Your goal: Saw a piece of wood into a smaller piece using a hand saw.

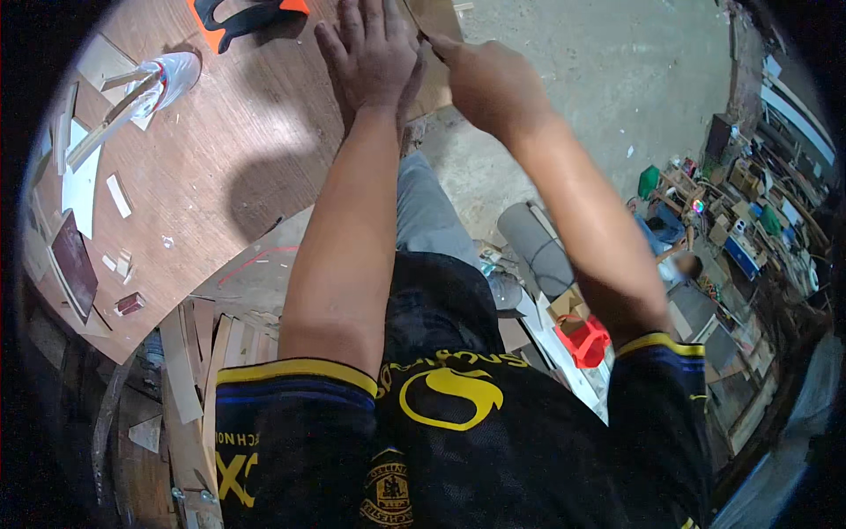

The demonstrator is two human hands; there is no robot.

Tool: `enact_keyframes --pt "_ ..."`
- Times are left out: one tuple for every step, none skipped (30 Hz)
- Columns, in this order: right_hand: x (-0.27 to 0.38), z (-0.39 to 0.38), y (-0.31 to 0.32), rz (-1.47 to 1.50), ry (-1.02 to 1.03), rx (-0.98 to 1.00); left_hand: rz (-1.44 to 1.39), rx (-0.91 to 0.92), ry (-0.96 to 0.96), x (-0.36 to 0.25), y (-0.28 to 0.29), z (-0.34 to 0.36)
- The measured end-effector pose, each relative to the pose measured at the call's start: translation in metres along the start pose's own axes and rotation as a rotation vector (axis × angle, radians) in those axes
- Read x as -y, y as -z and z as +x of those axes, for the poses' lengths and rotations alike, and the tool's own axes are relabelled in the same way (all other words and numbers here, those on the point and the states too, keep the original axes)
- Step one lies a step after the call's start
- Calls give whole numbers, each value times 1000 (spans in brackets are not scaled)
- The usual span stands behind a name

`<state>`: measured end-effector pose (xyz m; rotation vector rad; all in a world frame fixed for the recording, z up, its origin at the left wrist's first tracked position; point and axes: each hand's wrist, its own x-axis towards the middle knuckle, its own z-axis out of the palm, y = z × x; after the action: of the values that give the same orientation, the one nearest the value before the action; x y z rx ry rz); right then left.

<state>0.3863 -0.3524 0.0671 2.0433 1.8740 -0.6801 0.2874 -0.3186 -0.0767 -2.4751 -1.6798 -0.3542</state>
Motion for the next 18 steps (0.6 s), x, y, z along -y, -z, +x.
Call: enact_keyframes --pt "-2 0 0 0 3 1 -23 -13 -9 -1 2 1" --pt "-3 2 -1 -35 -3 -1 -46 -27 -17 -3 3 2" --pt "-4 3 -2 -71 -8 -2 -45 -25 -14 -4 4 4" --pt "0 3 -3 -70 -3 6 -29 -32 -23 -4 8 3" --pt "5 3 -1 -51 -57 9 -13 -41 -32 -4 11 3" --pt "8 3 -1 -33 -112 10 -54 -6 -15 -3 8 5" --pt "7 -1 -8 -32 -113 15 -56 0 -16 -3 12 5" --pt "2 -8 -16 16 -123 -53 -126 77 20 -6 18 7" --pt "-3 -14 -23 63 -133 -122 -197 152 54 -8 24 9" --pt "-2 -15 -20 60 -129 -130 -195 144 58 -6 25 9" --pt "-1 -20 -17 56 -147 -90 -239 181 65 -5 25 7" --pt "1 -22 -13 52 -167 -50 -283 217 71 -4 25 7" --pt "2 -23 -9 48 -167 -58 -284 208 71 -4 26 7" --pt "5 -23 -4 48 -187 -16 -264 234 62 -4 26 7" --pt "7 -24 0 49 -209 26 -244 259 51 -5 27 8" --pt "7 -27 0 47 -213 18 -247 252 47 -5 30 9" --pt "8 -32 -2 41 -211 10 -231 260 34 -6 33 10" --pt "8 -37 -2 36 -211 3 -216 269 19 -8 36 11"
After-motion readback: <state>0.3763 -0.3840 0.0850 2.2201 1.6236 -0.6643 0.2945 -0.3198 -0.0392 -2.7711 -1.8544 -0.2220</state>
